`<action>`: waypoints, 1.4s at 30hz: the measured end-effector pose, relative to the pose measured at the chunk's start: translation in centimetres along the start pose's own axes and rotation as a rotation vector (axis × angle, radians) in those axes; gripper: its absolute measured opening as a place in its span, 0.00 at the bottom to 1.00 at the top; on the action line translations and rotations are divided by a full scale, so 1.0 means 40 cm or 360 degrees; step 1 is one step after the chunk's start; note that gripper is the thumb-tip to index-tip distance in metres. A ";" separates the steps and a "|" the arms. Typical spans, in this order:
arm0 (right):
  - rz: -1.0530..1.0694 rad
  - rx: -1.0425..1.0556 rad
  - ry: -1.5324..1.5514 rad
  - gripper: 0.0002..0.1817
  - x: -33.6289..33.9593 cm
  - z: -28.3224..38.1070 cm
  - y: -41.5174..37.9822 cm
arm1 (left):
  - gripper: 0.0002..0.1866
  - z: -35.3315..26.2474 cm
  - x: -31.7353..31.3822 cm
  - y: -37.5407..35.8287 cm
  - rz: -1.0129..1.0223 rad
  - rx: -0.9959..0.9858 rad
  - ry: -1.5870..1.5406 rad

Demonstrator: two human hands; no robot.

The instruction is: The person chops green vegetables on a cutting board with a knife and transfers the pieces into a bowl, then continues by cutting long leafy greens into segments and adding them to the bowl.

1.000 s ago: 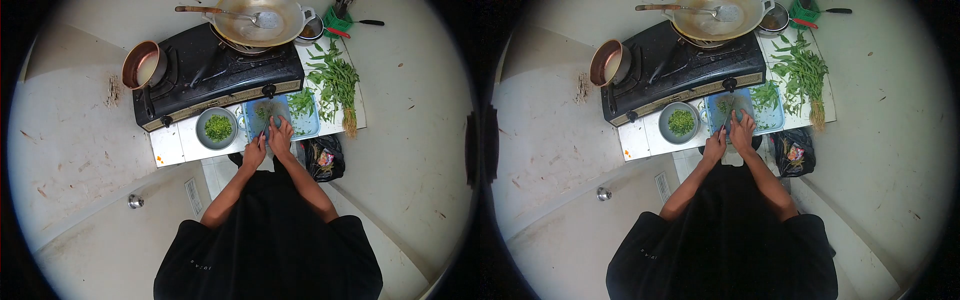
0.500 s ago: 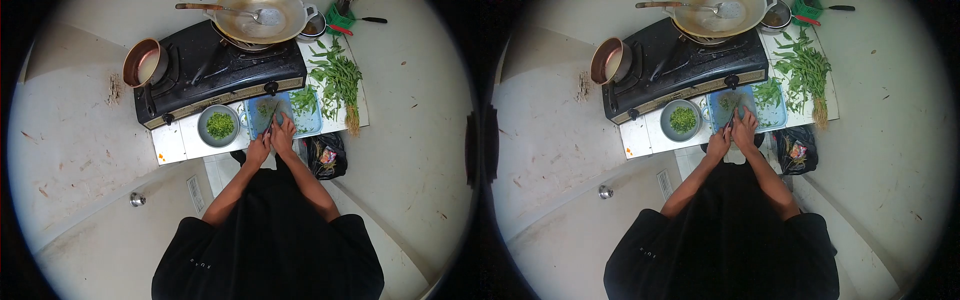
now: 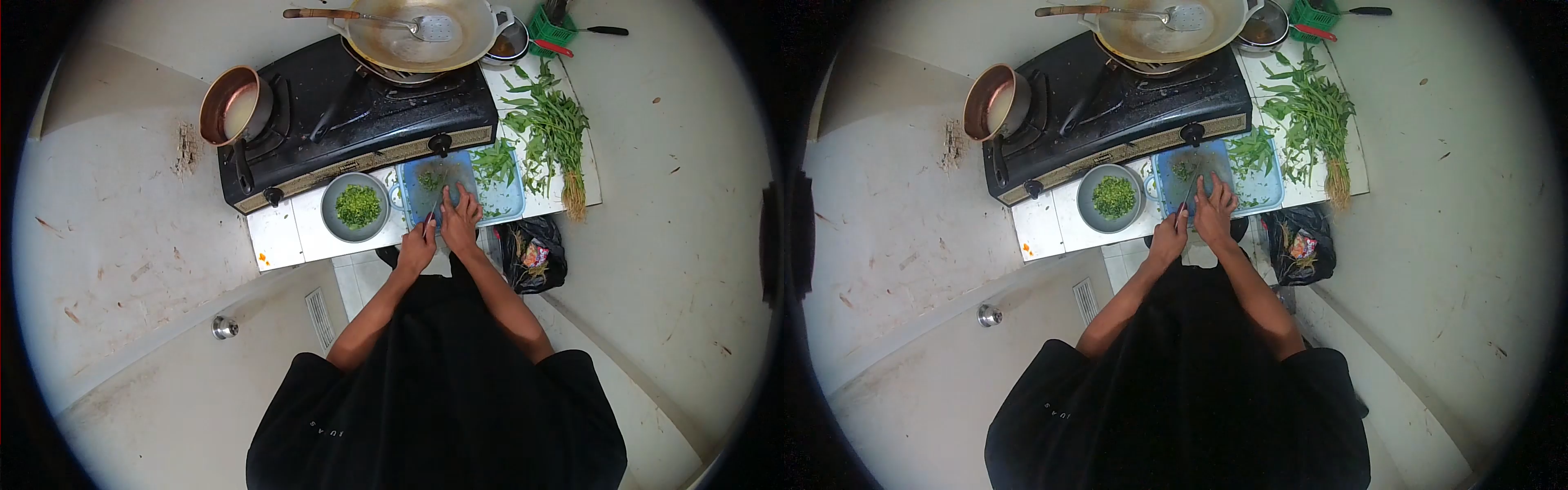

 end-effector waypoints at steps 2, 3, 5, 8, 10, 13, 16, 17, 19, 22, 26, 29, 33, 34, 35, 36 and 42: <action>0.0005 0.0005 0.0015 0.28 -0.003 -0.002 -0.002 | 0.25 0.007 -0.007 -0.004 0.0006 -0.0016 -0.0033; 0.0009 0.0012 0.0030 0.28 -0.003 -0.002 -0.002 | 0.26 0.008 -0.010 -0.005 0.0008 -0.0033 -0.0067; 0.0026 0.0005 0.0020 0.29 -0.005 0.001 -0.002 | 0.26 0.013 -0.015 -0.005 0.0002 -0.0037 -0.0093; 0.0025 0.0010 0.0024 0.28 -0.006 0.001 0.000 | 0.26 0.018 -0.022 -0.001 -0.0009 -0.0030 -0.0099; 0.0007 0.0019 0.0039 0.28 -0.005 -0.002 0.000 | 0.25 0.023 -0.022 0.001 -0.0011 -0.0018 -0.0077; -0.0063 0.0061 0.0022 0.25 0.014 0.002 -0.001 | 0.25 0.034 -0.028 0.004 -0.0001 -0.0054 0.0017; -0.0085 0.0068 -0.0106 0.24 0.035 0.004 -0.002 | 0.25 0.041 -0.039 0.008 -0.0051 -0.0052 0.0100; -0.0104 0.0080 -0.0177 0.24 0.040 0.007 0.000 | 0.25 0.044 -0.041 0.012 -0.0046 -0.0062 0.0124; -0.0115 0.0090 -0.0244 0.23 0.047 0.014 0.002 | 0.25 0.040 -0.036 0.005 -0.0037 -0.0062 0.0150; -0.0058 0.0093 -0.0378 0.23 0.058 0.023 0.014 | 0.25 0.030 -0.018 -0.016 -0.0014 -0.0047 0.0217; -0.0007 0.0051 -0.0358 0.23 0.064 0.025 0.026 | 0.24 0.034 0.005 -0.050 -0.0100 -0.0066 0.0222; -0.0057 0.0036 -0.0300 0.22 0.064 0.022 0.018 | 0.25 0.031 0.009 -0.027 -0.0068 -0.0050 0.0075; -0.0112 0.0012 -0.0247 0.21 0.060 0.019 0.021 | 0.27 0.008 0.002 -0.008 -0.0005 -0.0088 -0.0019; -0.0114 0.0010 -0.0246 0.21 0.060 0.018 0.022 | 0.27 0.005 0.001 -0.009 -0.0005 -0.0090 -0.0017; -0.0108 0.0003 -0.0233 0.21 0.058 0.016 0.021 | 0.27 0.003 -0.002 -0.012 0.0003 -0.0083 -0.0028; -0.0102 -0.0007 -0.0221 0.21 0.058 0.013 0.019 | 0.27 0.000 -0.005 -0.016 0.0014 -0.0075 -0.0038; -0.0111 -0.0044 -0.0171 0.21 0.051 0.013 0.013 | 0.27 -0.005 -0.012 -0.019 0.0006 -0.0063 -0.0035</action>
Point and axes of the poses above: each hand's wrist, its own y-axis towards the middle knuckle, its own x-axis out of the back of the hand, z = x × y, the point moved 4 cm from there along y, towards the middle knuckle, and after that the axes turned 8 degrees about -y, right-handed, at the moved point
